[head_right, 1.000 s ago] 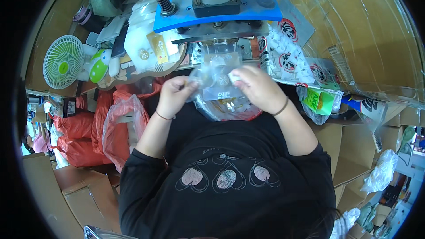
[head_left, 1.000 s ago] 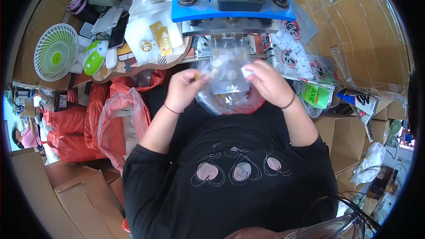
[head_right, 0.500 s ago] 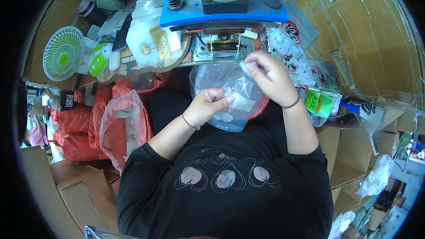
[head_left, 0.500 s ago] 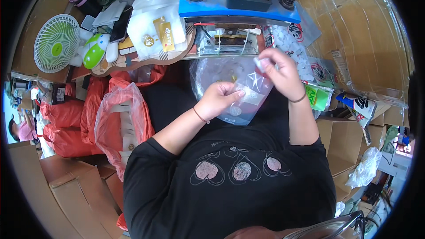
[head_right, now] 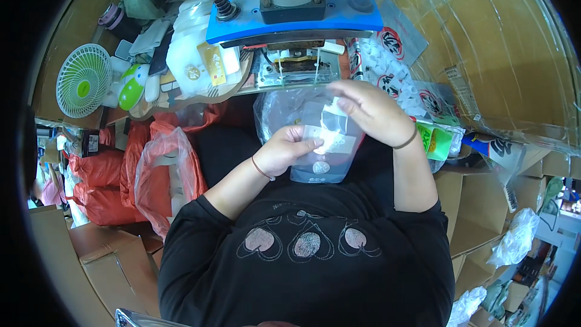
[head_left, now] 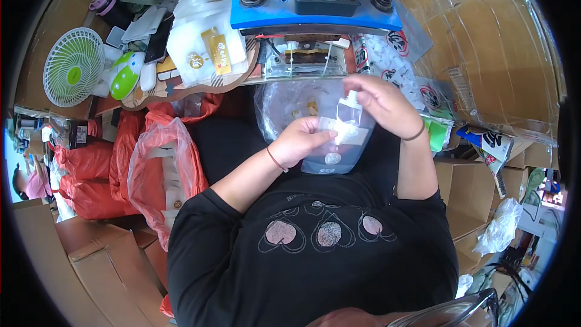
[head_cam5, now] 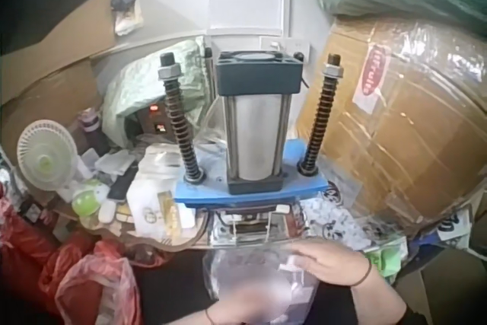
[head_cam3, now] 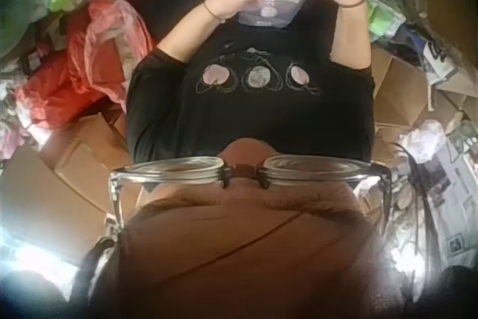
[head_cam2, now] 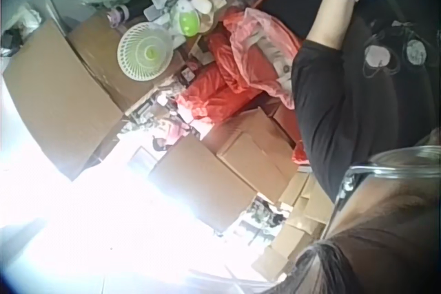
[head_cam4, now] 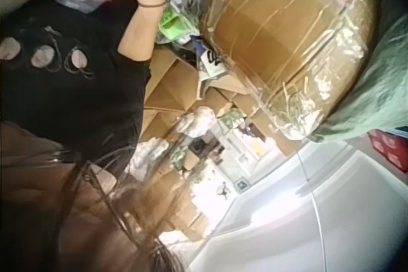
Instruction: The person is packaging small items into plastic bags using a sealing machine and placing them into cardboard boxes.
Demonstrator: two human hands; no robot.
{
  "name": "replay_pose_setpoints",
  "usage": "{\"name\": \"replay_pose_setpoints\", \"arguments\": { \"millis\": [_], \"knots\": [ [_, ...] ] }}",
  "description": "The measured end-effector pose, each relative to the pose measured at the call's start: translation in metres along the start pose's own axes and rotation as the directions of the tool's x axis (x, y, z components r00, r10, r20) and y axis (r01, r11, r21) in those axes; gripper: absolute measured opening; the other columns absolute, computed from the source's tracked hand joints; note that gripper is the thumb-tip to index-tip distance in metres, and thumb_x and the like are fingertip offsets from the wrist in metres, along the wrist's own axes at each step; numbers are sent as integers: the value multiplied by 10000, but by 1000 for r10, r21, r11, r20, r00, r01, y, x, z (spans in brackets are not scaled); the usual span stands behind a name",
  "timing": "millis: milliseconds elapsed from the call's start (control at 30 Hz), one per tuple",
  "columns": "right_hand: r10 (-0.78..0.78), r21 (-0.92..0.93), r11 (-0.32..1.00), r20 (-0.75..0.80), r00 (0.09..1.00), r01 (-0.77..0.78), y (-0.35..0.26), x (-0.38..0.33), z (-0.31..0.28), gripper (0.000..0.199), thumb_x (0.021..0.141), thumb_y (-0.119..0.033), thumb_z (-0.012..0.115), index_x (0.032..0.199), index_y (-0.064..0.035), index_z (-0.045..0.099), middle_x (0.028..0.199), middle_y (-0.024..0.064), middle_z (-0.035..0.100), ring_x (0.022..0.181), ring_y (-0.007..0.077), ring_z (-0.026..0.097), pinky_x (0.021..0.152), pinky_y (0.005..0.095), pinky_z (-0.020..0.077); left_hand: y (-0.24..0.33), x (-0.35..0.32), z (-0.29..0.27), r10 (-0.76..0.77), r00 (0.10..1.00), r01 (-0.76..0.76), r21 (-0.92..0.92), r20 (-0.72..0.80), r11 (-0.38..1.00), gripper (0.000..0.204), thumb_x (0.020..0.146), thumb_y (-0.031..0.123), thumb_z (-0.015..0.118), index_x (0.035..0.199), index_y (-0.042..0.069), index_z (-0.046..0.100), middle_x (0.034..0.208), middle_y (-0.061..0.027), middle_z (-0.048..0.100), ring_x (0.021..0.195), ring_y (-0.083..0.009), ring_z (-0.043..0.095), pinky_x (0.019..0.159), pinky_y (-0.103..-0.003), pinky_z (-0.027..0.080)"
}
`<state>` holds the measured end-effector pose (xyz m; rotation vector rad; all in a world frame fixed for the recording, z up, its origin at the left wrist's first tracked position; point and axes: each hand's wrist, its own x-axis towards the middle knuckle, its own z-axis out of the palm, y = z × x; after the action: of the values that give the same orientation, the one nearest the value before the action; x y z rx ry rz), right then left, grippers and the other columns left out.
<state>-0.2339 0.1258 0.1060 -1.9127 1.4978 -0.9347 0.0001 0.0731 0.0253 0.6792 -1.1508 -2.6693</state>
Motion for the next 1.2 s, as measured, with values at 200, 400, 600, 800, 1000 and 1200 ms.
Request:
{"name": "replay_pose_setpoints", "arguments": {
  "millis": [200, 400, 600, 800, 1000, 1200],
  "knots": [
    [224, -712, 669, -84, 971, -216, 32, -41, -24, 391, 934, -406, 604, 1169, -97, 645, 1072, 132, 607, 1016, 354, 583, 886, 456, 432, 29, 20, -37, 148, 981, -151, -15, -125, 988, 225, 903, -9, 638, 1124, -20, 678, 1013, -95, 726, 872, -166, 711, 793, -299, 585],
    [365, -731, 660, 112, 924, -172, 41, -51, -24, 331, 916, -384, 622, 1128, -130, 643, 1054, 115, 589, 1022, 314, 574, 864, 420, 384, 62, 48, -68, 113, 968, -128, -56, -222, 990, 305, 908, 68, 693, 1173, -57, 607, 1025, -133, 706, 823, -202, 711, 773, -300, 585],
    [141, -312, 940, -18, 990, -139, 68, -85, -33, 261, 929, -132, 616, 1175, -51, 589, 1159, 130, 638, 1074, 321, 609, 948, 420, 445, 87, 3, -120, 972, 230, 215, 971, 49, -100, 657, 839, 246, 767, 1357, -10, 454, 1336, -295, 489, 1275, -435, 471, 1058, -478, 390],
    [225, -292, 868, -490, 843, -401, 69, -71, -25, 212, 976, -66, 572, 1180, -11, 593, 1072, 170, 666, 1049, 281, 647, 932, 353, 484, 49, -47, -145, 742, 657, 395, 777, 134, -491, 359, 960, 176, 605, 1309, 94, 603, 1381, -161, 578, 1276, -332, 548, 1035, -480, 422],
    [180, -173, 954, -318, 931, -243, 14, -21, 22, 243, 983, -208, 586, 1140, -25, 615, 970, 152, 647, 852, 342, 636, 767, 404, 502, 43, -37, -94, 577, 781, -269, 705, -238, 656, 173, 900, 159, 759, 868, -9, 731, 762, -27, 682, 702, -83, 595, 683, -255, 497],
    [-92, -24, 996, -331, 939, 89, -30, 23, 39, 164, 893, -160, 715, 975, -24, 672, 911, 128, 675, 772, 269, 633, 731, 361, 487, 38, -26, -39, 405, 904, -177, 745, -135, 643, 206, 879, 186, 790, 841, -7, 728, 687, 5, 597, 622, -45, 482, 575, -242, 421]
  ]
}}
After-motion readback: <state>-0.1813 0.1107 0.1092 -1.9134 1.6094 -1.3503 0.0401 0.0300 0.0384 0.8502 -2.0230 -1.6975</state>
